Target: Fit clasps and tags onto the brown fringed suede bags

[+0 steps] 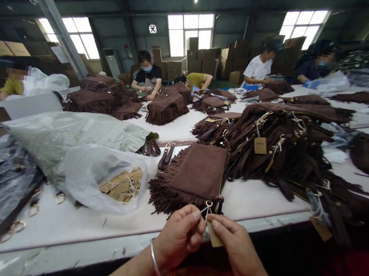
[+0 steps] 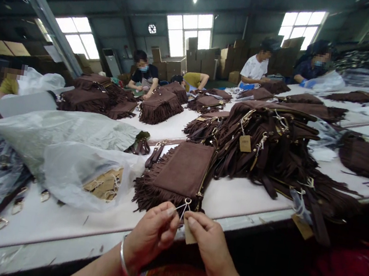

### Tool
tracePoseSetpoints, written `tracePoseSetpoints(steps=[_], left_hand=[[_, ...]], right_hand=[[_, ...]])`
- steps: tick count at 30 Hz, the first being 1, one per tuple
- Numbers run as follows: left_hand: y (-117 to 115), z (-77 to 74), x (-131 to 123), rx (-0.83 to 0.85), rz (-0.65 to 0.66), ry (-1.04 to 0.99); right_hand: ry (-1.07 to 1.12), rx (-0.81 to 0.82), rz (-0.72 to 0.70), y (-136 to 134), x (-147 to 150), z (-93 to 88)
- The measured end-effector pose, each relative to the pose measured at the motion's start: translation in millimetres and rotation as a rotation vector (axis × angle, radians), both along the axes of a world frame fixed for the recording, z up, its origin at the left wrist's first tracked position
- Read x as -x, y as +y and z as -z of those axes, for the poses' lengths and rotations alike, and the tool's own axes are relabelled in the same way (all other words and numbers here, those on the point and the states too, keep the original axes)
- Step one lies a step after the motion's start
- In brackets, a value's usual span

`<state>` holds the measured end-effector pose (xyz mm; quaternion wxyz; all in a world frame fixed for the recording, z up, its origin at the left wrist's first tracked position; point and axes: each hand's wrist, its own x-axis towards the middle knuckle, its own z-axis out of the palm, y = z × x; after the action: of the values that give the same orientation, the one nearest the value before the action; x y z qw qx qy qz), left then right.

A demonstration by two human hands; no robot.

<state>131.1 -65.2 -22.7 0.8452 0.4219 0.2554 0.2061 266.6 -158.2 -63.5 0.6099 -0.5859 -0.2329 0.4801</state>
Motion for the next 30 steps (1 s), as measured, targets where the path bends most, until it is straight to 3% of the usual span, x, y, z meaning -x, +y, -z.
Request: tracePoseSetpoints(steps=[6,9,11,15,18,20,22,25,28,30], left_hand=[[2,-2.7,12,-0.239,0.211,0.165],[-1,-2.3,14,-0.276,0.313,0.180],[-4,-4.0,14,-0.323,0.352,0.227],[-7,-16.9,9,-0.412,0.315,0.246],[-3,-27.7,7,-0.549,0.208,0.284],[1,-30.8,11,-0.701,0.122,0.396],[3,-30.7,19,-0.848,0.127,0.490],[-2,-25.0,35,-0.958,0.433,0.450],[-11,-12.5,45,-0.975,0.748,0.321],[-14,-4.3,47,-1.012,0.785,0.303]], right_hand=[[0.293,-0.039,0.275,-3,3,7.6],[0.215,-0.013,0.337,7,12,3.2],[0.100,0.020,0.301,9,16,-0.5],[-0.146,-0.071,0.101,-1,16,-1.9],[-0.255,-0.139,-0.019,-15,11,1.9],[-0.208,-0.163,0.025,-21,5,3.9],[-0.129,-0.157,0.169,-22,-3,4.8],[-0.130,-0.015,0.296,-18,-10,5.9],[-0.101,0.059,0.131,-10,0,8.1],[-0.060,0.051,-0.009,-4,11,10.1]])
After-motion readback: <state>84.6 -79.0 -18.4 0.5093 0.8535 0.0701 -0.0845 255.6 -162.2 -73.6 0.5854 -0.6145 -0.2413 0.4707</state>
